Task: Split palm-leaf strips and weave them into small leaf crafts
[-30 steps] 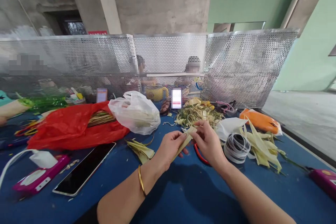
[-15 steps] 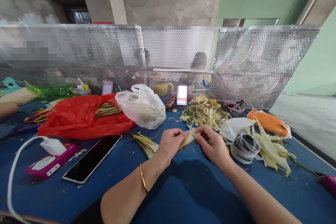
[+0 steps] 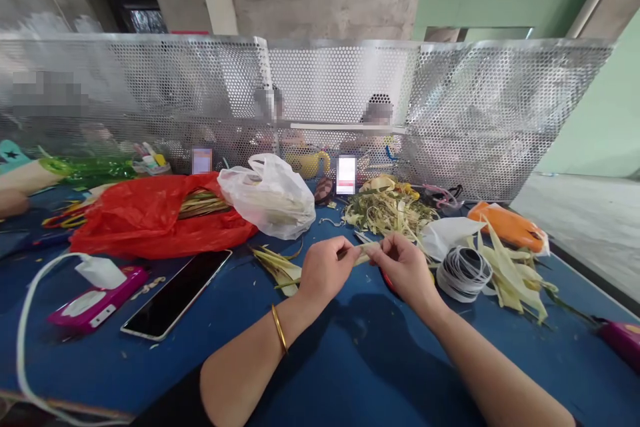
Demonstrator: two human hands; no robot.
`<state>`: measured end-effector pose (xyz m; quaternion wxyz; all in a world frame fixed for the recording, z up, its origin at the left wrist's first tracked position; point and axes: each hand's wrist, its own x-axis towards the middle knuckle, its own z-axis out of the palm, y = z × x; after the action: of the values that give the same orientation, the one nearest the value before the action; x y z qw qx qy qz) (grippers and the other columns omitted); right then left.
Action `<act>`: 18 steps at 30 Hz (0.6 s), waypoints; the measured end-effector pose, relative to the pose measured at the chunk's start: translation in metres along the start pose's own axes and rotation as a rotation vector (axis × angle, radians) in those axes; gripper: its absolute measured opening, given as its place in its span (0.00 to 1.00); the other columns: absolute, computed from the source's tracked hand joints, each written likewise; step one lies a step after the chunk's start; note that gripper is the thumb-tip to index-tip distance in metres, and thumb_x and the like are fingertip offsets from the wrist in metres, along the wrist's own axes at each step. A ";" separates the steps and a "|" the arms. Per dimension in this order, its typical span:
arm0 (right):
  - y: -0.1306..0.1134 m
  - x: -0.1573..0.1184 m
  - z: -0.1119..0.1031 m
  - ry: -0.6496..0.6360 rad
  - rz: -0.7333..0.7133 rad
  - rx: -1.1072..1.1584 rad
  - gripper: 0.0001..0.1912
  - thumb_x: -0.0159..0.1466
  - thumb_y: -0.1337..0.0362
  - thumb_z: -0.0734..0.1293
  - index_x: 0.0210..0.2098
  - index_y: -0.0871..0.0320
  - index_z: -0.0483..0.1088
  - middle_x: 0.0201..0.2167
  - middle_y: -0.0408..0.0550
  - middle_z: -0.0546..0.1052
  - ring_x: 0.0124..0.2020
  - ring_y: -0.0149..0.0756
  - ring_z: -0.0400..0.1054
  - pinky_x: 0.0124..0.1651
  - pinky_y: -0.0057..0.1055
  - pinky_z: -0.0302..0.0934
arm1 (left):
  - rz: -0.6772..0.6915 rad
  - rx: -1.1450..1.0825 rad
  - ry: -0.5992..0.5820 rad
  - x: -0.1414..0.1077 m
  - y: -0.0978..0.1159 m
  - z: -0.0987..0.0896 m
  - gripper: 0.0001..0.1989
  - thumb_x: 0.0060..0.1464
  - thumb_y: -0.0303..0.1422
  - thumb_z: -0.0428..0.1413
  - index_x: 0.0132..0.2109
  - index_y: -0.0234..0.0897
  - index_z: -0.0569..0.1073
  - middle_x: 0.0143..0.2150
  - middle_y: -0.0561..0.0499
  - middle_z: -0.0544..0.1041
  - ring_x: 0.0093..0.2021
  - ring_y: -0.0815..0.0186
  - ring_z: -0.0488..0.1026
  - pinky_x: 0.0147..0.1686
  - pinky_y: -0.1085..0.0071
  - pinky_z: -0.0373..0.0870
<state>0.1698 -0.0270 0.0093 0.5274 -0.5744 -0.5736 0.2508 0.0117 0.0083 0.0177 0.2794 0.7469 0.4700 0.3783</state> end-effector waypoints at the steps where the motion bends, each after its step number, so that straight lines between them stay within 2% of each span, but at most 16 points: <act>1: 0.002 0.001 0.000 -0.018 0.020 0.049 0.14 0.54 0.55 0.70 0.28 0.55 0.61 0.21 0.39 0.70 0.24 0.33 0.66 0.28 0.29 0.60 | 0.016 0.034 -0.019 -0.001 0.000 0.000 0.13 0.53 0.38 0.54 0.24 0.37 0.72 0.20 0.56 0.71 0.23 0.70 0.65 0.27 0.74 0.56; 3: 0.005 0.004 -0.002 -0.141 0.043 0.110 0.12 0.54 0.56 0.69 0.31 0.55 0.65 0.23 0.40 0.72 0.25 0.34 0.68 0.28 0.29 0.61 | 0.028 0.064 -0.072 -0.002 0.001 0.001 0.12 0.51 0.38 0.56 0.24 0.37 0.72 0.22 0.55 0.72 0.24 0.70 0.65 0.27 0.74 0.55; 5: 0.006 0.005 -0.005 -0.229 0.045 0.065 0.09 0.56 0.57 0.67 0.29 0.56 0.69 0.21 0.40 0.71 0.24 0.33 0.67 0.27 0.28 0.61 | 0.021 0.083 -0.120 -0.002 0.000 0.002 0.10 0.49 0.38 0.58 0.25 0.38 0.73 0.23 0.56 0.73 0.25 0.69 0.66 0.27 0.74 0.54; 7: 0.005 0.005 -0.007 -0.165 0.047 -0.017 0.10 0.57 0.57 0.66 0.25 0.57 0.70 0.19 0.40 0.70 0.22 0.32 0.65 0.26 0.27 0.59 | 0.005 0.116 -0.168 -0.001 0.000 0.001 0.08 0.45 0.38 0.61 0.26 0.39 0.74 0.23 0.56 0.73 0.26 0.69 0.67 0.25 0.74 0.53; 10: 0.002 0.004 -0.010 -0.016 0.104 0.000 0.11 0.57 0.56 0.66 0.26 0.57 0.71 0.19 0.41 0.71 0.22 0.33 0.66 0.24 0.27 0.61 | -0.044 0.110 -0.277 0.001 -0.002 -0.001 0.10 0.45 0.39 0.61 0.24 0.39 0.74 0.21 0.56 0.74 0.23 0.68 0.67 0.23 0.74 0.52; 14: -0.002 0.007 -0.019 0.034 0.087 -0.076 0.11 0.59 0.57 0.64 0.26 0.57 0.71 0.16 0.40 0.70 0.18 0.33 0.65 0.22 0.27 0.60 | -0.106 0.026 -0.367 0.005 -0.007 -0.004 0.16 0.50 0.45 0.56 0.23 0.38 0.75 0.19 0.54 0.73 0.21 0.68 0.67 0.22 0.74 0.55; 16: -0.001 0.008 -0.022 0.050 0.048 -0.146 0.12 0.60 0.57 0.63 0.26 0.57 0.72 0.14 0.39 0.69 0.16 0.32 0.64 0.21 0.26 0.57 | -0.093 -0.007 -0.368 0.005 -0.009 -0.004 0.19 0.53 0.47 0.53 0.25 0.38 0.77 0.18 0.54 0.72 0.21 0.67 0.68 0.22 0.74 0.56; 18: -0.001 0.007 -0.021 0.042 0.017 -0.208 0.12 0.61 0.58 0.62 0.26 0.57 0.72 0.14 0.39 0.69 0.16 0.32 0.64 0.21 0.26 0.55 | -0.046 -0.034 -0.340 0.005 -0.010 -0.002 0.18 0.54 0.46 0.52 0.29 0.38 0.78 0.20 0.54 0.74 0.23 0.66 0.70 0.24 0.74 0.58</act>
<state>0.1898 -0.0273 0.0190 0.4746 -0.6360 -0.5805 0.1825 0.0064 0.0168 0.0126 0.3760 0.7844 0.4265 0.2478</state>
